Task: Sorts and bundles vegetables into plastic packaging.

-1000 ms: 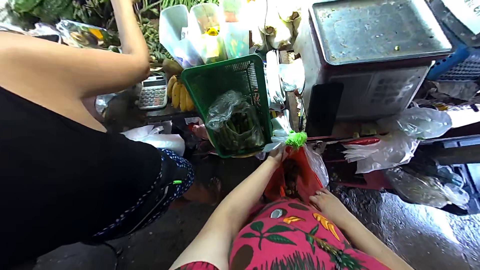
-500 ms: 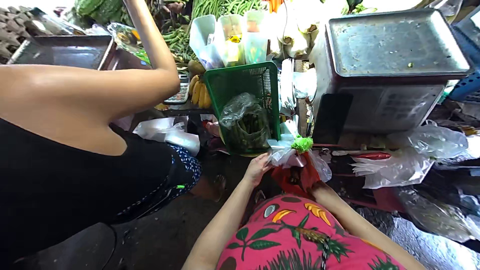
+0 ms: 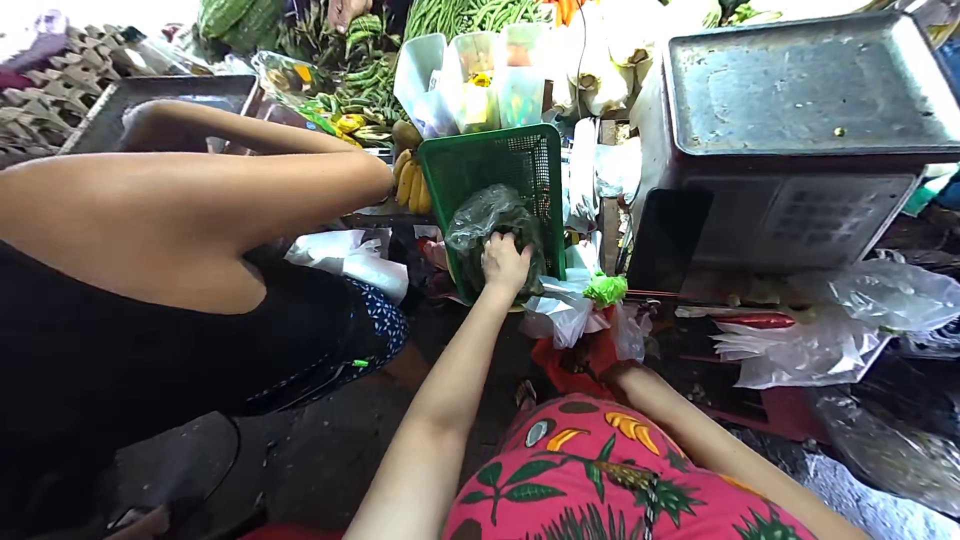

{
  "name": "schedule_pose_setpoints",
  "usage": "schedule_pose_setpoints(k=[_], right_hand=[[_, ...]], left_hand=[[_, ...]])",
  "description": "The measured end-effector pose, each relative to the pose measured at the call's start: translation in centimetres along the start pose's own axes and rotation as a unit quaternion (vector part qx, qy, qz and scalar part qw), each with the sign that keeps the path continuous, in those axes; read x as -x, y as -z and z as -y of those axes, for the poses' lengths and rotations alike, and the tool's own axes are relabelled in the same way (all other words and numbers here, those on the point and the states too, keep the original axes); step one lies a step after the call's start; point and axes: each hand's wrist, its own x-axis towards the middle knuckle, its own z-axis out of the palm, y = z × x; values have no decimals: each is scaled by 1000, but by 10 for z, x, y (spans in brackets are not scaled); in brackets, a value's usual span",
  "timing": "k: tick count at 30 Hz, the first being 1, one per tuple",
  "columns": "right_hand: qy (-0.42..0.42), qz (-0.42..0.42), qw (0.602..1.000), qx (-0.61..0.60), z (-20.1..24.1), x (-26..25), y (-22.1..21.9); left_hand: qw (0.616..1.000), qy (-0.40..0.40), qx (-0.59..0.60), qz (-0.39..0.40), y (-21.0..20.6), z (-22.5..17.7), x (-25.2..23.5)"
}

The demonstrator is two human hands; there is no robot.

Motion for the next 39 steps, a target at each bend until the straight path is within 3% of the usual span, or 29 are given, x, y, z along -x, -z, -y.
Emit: schedule_pose_setpoints(k=[3, 7, 10, 16, 19, 22, 27, 29, 31, 33, 36, 39], right_hand=[[10, -12, 1000, 1, 19, 2, 33], [106, -189, 976, -1, 39, 3, 61], [143, -233, 960, -52, 62, -4, 95], [130, -251, 954, -102, 105, -59, 143], [17, -174, 983, -55, 141, -100, 175], [-86, -110, 990, -7, 156, -154, 190], [-218, -67, 974, 8, 162, -212, 185], [-244, -76, 967, 5, 161, -221, 185], [-266, -69, 961, -19, 162, -220, 193], [-272, -82, 958, -37, 162, -214, 204], [-230, -180, 956, -31, 162, -195, 210], [-86, -335, 938, -28, 164, -159, 197]], left_hand=[[997, 43, -29, 59, 5, -20, -7], [993, 40, 5, 112, 11, -9, -2], [988, 15, 97, 117, 23, 12, 0], [976, -59, 205, 32, 45, 42, 9], [959, -47, 275, -53, 63, 45, 28], [889, -6, 445, -109, 76, 53, 48], [649, 197, 727, -110, 61, 70, 76], [560, 276, 777, -86, 49, 75, 88], [496, 314, 805, -80, 35, 75, 105], [471, 313, 822, -69, 21, 73, 120], [486, 288, 825, -36, 6, 68, 135], [495, 265, 828, 6, 8, 60, 135]])
